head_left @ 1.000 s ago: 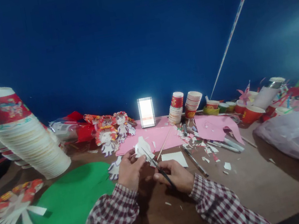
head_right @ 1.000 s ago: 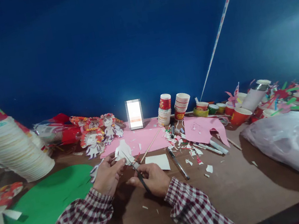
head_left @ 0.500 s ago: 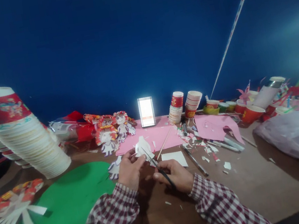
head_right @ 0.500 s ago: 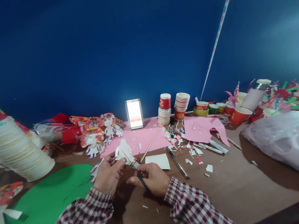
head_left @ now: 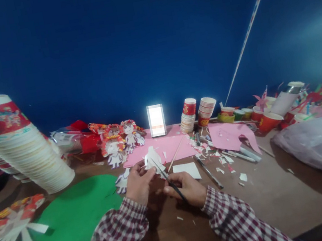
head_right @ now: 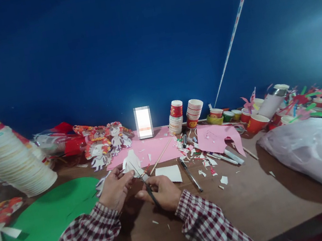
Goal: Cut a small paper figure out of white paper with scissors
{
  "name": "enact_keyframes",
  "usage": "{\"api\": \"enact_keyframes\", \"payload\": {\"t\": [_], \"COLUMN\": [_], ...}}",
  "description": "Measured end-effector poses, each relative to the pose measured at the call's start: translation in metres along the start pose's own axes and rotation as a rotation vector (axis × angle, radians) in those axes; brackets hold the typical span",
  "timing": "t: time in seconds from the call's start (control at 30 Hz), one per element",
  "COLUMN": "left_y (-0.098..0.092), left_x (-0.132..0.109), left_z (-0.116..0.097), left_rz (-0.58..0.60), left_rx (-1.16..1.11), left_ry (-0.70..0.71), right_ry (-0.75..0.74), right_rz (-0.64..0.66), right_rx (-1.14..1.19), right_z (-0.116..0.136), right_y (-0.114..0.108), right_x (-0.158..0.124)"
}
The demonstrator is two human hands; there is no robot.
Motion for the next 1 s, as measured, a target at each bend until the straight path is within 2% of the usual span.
{"api": "enact_keyframes", "payload": {"t": [0.43,1.0], "left_y": [0.0023,0.0013], "left_x": [-0.0026,-0.0027], "left_z": [-0.0008,0.0006], "left_rz": [0.034,0.022], "left_rx": [-0.004,0.019], "left_ry": [0.012,0.01], "right_ry": [-0.037,-0.051], "right_rz": [0.013,-0.031], "right_rx": [0.013,-0.051], "right_z": [0.0021,0.001], "right_y": [0.0003,-0.0024], "right_x": [0.0003,-0.0003]}}
Point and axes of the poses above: each hand's wrist, its own x-axis towards the middle knuckle, its own y-axis out of the palm, z = x × y, the point moved 7 cm from there along x, towards the middle knuckle, and after that the axes turned 2 degrees about -z, right-handed, at the moved point
